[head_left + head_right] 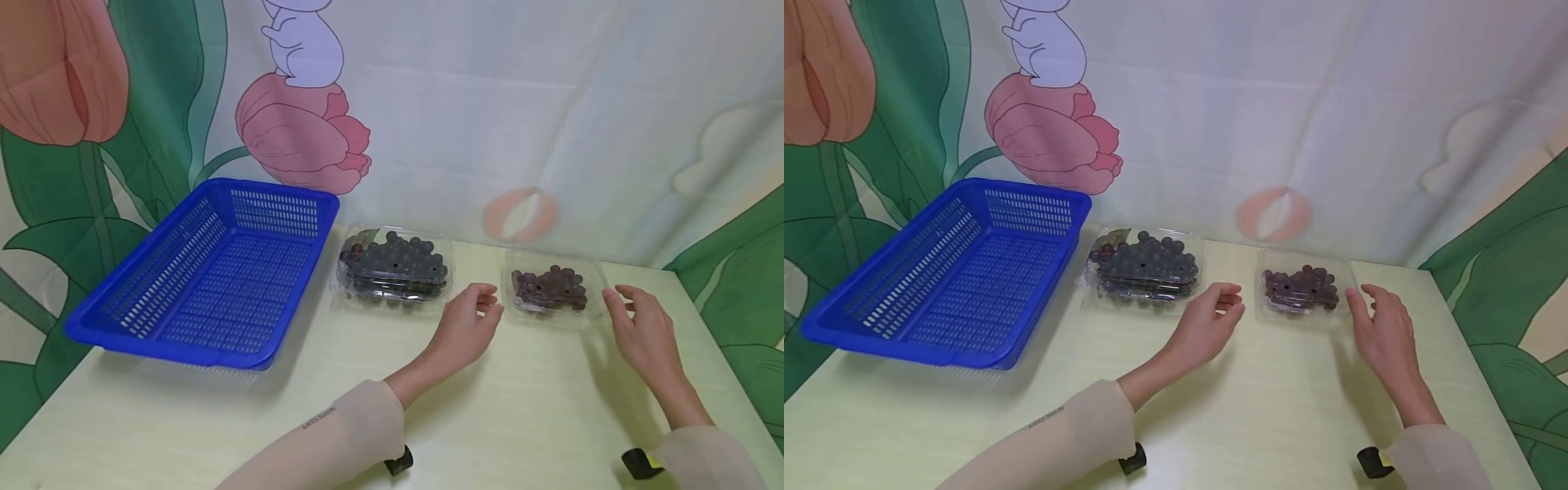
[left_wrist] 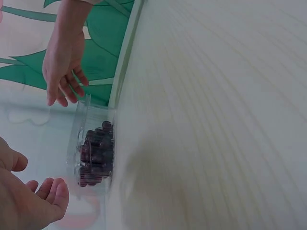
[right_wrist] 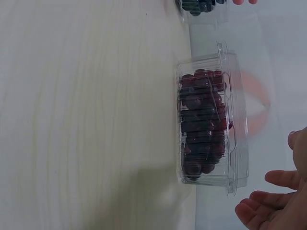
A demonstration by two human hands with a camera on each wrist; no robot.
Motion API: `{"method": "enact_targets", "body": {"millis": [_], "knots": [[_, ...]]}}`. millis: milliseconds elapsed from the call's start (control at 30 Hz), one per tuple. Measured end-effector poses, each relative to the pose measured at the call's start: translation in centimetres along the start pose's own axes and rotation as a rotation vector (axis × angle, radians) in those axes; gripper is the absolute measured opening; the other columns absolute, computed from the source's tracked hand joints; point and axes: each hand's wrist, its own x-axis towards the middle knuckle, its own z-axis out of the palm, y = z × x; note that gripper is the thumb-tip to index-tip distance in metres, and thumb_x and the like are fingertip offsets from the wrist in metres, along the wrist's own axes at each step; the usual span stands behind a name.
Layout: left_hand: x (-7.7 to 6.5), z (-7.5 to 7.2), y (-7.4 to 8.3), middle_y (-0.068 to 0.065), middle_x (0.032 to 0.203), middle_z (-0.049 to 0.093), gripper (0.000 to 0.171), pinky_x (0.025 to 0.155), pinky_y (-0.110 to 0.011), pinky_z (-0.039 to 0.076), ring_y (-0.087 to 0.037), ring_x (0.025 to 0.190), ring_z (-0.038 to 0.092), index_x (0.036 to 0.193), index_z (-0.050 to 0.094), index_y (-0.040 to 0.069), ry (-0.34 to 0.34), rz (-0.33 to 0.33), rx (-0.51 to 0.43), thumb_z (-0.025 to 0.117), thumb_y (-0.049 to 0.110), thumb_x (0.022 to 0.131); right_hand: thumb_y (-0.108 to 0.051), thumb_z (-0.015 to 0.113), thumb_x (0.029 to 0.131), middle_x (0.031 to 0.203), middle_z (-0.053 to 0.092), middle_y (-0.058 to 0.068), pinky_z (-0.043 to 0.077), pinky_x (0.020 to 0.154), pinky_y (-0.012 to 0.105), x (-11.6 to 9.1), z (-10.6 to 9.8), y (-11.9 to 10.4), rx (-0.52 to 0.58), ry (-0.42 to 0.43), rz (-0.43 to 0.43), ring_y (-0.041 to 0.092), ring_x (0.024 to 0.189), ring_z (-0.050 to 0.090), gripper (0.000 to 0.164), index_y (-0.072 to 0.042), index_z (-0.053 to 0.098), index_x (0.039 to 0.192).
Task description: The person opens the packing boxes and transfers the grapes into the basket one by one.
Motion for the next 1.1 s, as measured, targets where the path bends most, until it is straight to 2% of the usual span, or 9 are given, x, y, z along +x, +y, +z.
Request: {"method": "enact_targets", "body": {"millis": [267,433,733,933,1100], "knots": [[1.1,1.5,0.1,-0.003,0.116,0.068,0.032,0.093,-0.032,0.052,-0.020,0.111,0.066,0.134,0.061,0.006,0.006,-0.101,-0.041,0.055,0.021,0.106,-0.040,0.038,0.112,0.138,0.046,0.041,0.042,0.092,0.068,0.4,0.0,0.7,0.000,0.001,0.003,0.055,0.117,0.052,0.064,0.015,0.044,0.144],[2.1,2.5,0.1,-0.006,0.116,0.068,0.034,0.092,-0.035,0.052,-0.023,0.110,0.065,0.134,0.061,0.005,0.020,-0.139,-0.055,0.053,0.019,0.105,-0.040,0.039,0.112,0.138,0.046,0.041,0.044,0.091,0.066,0.6,0.0,1.0,-0.006,-0.024,0.032,0.054,0.116,0.053,0.065,0.016,0.043,0.144],[4.0,3.3,0.4,-0.007,0.120,0.064,0.038,0.093,-0.039,0.051,-0.025,0.113,0.062,0.139,0.057,0.003,0.001,-0.256,-0.067,0.057,0.022,0.105,-0.042,0.036,0.113,0.140,0.044,0.042,0.045,0.092,0.068,0.6,0.0,1.5,0.014,-0.051,0.043,0.058,0.120,0.051,0.068,0.017,0.041,0.145],[5.3,3.8,0.6,-0.008,0.121,0.063,0.042,0.099,-0.040,0.048,-0.023,0.115,0.059,0.142,0.054,0.002,0.005,-0.342,-0.024,0.058,0.020,0.104,-0.026,0.036,0.112,0.129,0.053,0.038,0.044,0.094,0.063,0.9,0.1,1.7,0.016,-0.045,0.060,0.052,0.113,0.057,0.054,0.017,0.044,0.143],[6.1,4.2,0.6,-0.012,0.129,0.064,0.045,0.104,-0.041,0.047,-0.027,0.123,0.059,0.145,0.051,0.000,-0.008,-0.357,0.008,0.057,0.020,0.105,-0.019,0.037,0.109,0.122,0.057,0.035,0.046,0.088,0.054,1.0,0.0,2.0,0.006,-0.040,0.073,0.046,0.103,0.064,0.050,0.018,0.046,0.141]]}}
